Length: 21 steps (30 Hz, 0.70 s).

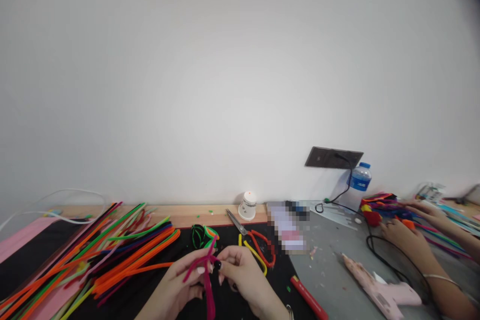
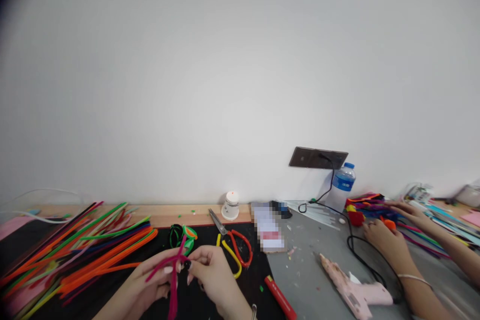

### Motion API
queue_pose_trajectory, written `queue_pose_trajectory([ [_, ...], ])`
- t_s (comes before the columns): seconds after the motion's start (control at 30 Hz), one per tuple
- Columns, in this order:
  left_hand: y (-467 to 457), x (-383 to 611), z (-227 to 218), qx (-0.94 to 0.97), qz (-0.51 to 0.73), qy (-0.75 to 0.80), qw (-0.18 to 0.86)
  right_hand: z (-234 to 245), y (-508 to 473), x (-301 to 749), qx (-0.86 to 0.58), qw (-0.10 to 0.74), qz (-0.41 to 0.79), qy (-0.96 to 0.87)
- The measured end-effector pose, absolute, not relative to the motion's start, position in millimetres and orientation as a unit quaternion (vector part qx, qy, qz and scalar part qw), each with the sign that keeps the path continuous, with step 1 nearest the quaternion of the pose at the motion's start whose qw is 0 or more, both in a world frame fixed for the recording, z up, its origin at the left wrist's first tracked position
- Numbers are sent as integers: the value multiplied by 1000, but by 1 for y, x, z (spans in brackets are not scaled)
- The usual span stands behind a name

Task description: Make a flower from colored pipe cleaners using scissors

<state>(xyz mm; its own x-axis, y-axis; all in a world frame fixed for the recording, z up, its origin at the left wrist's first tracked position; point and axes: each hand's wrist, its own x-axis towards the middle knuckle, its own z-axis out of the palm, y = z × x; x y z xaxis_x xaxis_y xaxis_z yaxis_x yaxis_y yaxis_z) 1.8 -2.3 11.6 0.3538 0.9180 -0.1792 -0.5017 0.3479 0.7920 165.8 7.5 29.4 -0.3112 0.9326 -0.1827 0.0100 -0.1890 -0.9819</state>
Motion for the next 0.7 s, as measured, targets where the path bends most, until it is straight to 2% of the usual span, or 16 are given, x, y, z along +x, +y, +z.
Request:
queue_pose_trajectory([
  [0.13,-2,-1,17,305,449,275,793,37,6,165,-450,381,623,-514],
  [0.33,-4,3,18,411,436,351,720,38,6,164,-447,409,623,-496],
  [0.5,0,6,0,441,411,363,710,33,8,164,-442,444,611,-483],
  [0.7,3,8,-15,565,314,365,671,28,9,163,-397,468,631,-475],
])
